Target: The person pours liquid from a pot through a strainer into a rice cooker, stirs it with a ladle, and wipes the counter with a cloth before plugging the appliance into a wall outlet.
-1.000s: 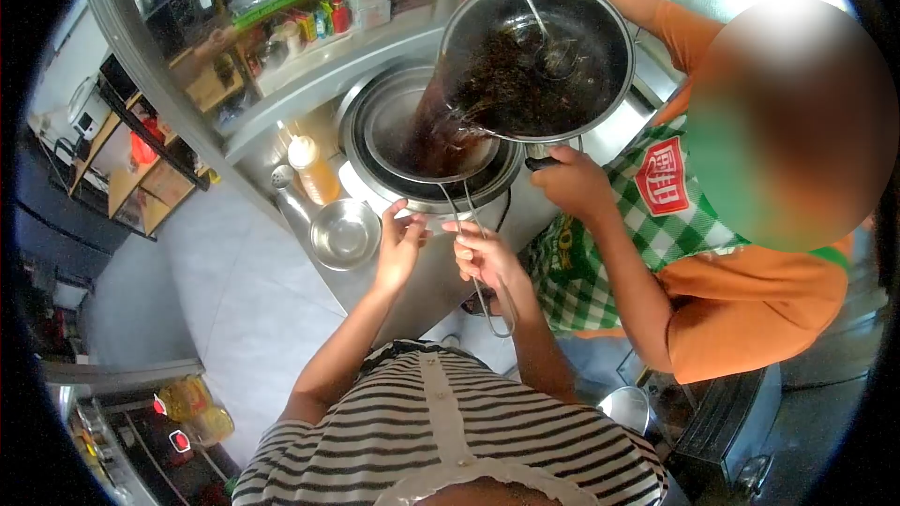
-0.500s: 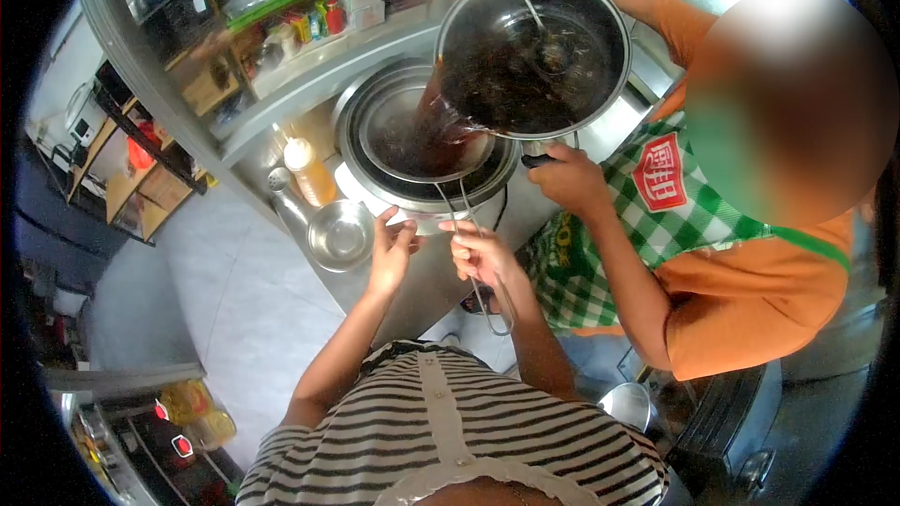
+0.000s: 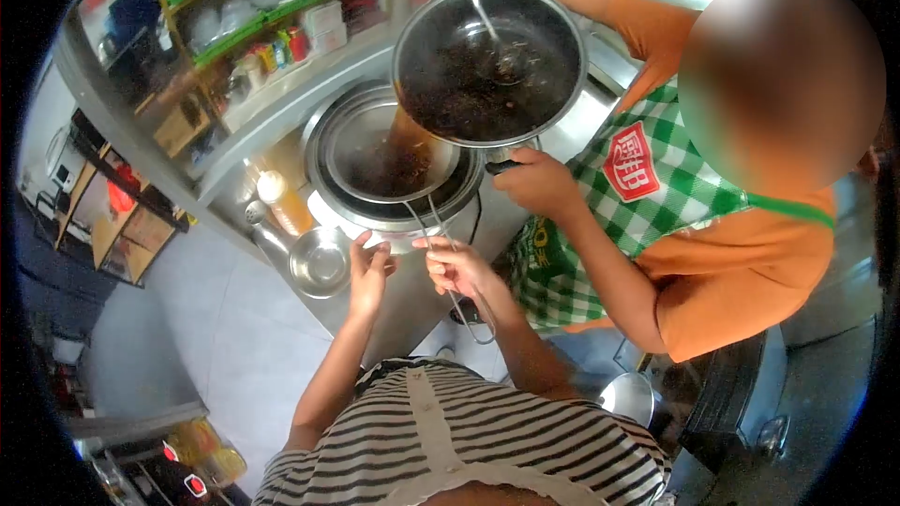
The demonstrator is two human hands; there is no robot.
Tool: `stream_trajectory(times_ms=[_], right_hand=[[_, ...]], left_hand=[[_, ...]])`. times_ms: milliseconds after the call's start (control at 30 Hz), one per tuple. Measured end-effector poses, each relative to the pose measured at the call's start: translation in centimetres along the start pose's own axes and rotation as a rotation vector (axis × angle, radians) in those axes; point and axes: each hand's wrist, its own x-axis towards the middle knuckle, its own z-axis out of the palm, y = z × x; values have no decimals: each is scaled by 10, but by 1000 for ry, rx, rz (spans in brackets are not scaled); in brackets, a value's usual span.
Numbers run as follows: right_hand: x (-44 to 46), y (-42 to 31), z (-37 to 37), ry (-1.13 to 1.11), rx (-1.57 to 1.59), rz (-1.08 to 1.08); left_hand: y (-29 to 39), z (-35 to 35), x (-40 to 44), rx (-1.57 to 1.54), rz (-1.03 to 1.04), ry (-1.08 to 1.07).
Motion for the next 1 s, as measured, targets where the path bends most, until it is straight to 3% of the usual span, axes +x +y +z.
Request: stream_trajectory(times_ms=[1000], right_hand=[[0,22,-7,-37,-22,-59]], left_hand=[[-14,-11,-14,-23,50,-37]])
